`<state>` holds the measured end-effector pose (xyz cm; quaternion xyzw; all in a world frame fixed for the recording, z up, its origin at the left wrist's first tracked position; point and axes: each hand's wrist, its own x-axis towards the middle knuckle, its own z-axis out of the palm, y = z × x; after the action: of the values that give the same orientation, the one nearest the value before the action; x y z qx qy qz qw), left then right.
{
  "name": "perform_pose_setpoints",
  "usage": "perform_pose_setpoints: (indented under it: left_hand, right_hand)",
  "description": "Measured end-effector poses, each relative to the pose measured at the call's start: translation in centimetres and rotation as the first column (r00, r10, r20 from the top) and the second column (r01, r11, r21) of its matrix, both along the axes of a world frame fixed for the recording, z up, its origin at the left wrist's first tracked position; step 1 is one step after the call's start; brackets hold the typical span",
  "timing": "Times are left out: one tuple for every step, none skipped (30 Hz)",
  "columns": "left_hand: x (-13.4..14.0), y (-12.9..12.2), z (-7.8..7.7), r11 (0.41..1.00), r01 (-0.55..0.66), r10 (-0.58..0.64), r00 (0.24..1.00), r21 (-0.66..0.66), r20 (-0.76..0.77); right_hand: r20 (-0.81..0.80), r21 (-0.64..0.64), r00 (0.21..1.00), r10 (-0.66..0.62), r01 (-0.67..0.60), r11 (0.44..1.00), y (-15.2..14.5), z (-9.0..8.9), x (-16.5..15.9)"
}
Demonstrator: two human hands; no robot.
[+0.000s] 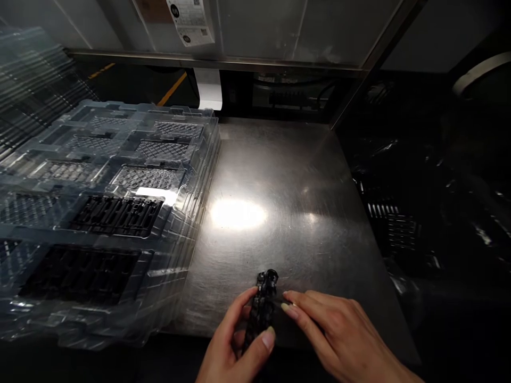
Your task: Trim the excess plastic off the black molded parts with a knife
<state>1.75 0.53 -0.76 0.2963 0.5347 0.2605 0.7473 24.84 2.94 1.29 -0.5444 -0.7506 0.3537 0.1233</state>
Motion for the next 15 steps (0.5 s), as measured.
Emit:
perform_pose_setpoints:
  left_hand:
    - [0.0, 0.0, 0.1, 1.000, -0.002, 0.002, 1.000, 0.002, 0.001]
    - [0.0, -0.1, 0.1, 1.000, 0.000, 0.000, 1.000, 0.007, -0.001]
    - [0.0, -0.1, 0.1, 1.000, 0.006, -0.006, 1.000, 0.017, -0.004]
    - [0.0, -0.1, 0.1, 0.999, 0.014, -0.014, 1.000, 0.030, -0.007]
    - [0.0, -0.1, 0.1, 0.999, 0.022, -0.021, 1.000, 0.044, -0.008]
    - [0.0, -0.1, 0.0, 0.998, 0.025, -0.025, 1.000, 0.057, -0.006]
    - [0.0, -0.2, -0.1, 0.997, 0.025, -0.024, 1.000, 0.068, -0.004]
    - [0.0, -0.2, -0.2, 0.997, 0.022, -0.022, 1.000, 0.075, -0.001]
    - [0.1, -0.3, -0.2, 0.997, 0.021, -0.021, 1.000, 0.076, 0.000]
    - [0.1, -0.3, -0.3, 0.997, 0.021, -0.021, 1.000, 0.072, -0.001]
    - [0.1, -0.4, -0.3, 0.997, 0.019, -0.019, 1.000, 0.070, -0.006]
    - [0.2, -0.5, -0.3, 0.997, 0.014, -0.013, 1.000, 0.069, -0.015]
    - [0.2, -0.5, -0.3, 0.997, 0.005, -0.004, 1.000, 0.074, -0.023]
    - [0.3, -0.6, -0.3, 0.997, -0.007, 0.009, 0.999, 0.081, -0.031]
    - [0.4, -0.6, -0.3, 0.996, -0.020, 0.023, 0.999, 0.086, -0.030]
  right_hand:
    - [0.020, -0.005, 1.000, 0.010, -0.010, 1.000, 0.0, 0.0, 0.0]
    - [0.041, -0.015, 0.999, 0.021, -0.021, 1.000, 0.1, 0.1, 0.1]
    - [0.063, -0.026, 0.997, 0.033, -0.031, 0.999, 0.1, 0.1, 0.1]
    - [0.084, -0.036, 0.996, 0.043, -0.040, 0.999, 0.1, 0.0, 0.2]
    - [0.102, -0.038, 0.994, 0.050, -0.046, 0.998, 0.1, 0.0, 0.3]
    - [0.116, -0.032, 0.992, 0.051, -0.048, 0.998, 0.1, 0.0, 0.3]
    - [0.129, -0.014, 0.990, 0.050, -0.049, 0.999, 0.0, -0.1, 0.3]
    - [0.141, 0.011, 0.989, 0.049, -0.051, 0.999, -0.1, -0.1, 0.3]
    - [0.149, 0.041, 0.988, 0.044, -0.051, 0.998, -0.3, -0.1, 0.2]
    - [0.157, 0.075, 0.987, 0.038, -0.051, 0.996, -0.4, -0.1, 0.1]
    - [0.166, 0.111, 0.986, 0.030, -0.049, 0.993, -0.6, 0.0, 0.0]
    - [0.175, 0.147, 0.984, 0.021, -0.047, 0.988, -0.7, 0.0, -0.2]
    - [0.180, 0.182, 0.984, 0.008, -0.042, 0.982, -0.9, 0.1, -0.4]
    - [0.183, 0.217, 0.983, -0.007, -0.033, 0.976, -1.1, 0.1, -0.5]
    - [0.188, 0.252, 0.982, -0.023, -0.026, 0.967, -1.2, 0.1, -0.6]
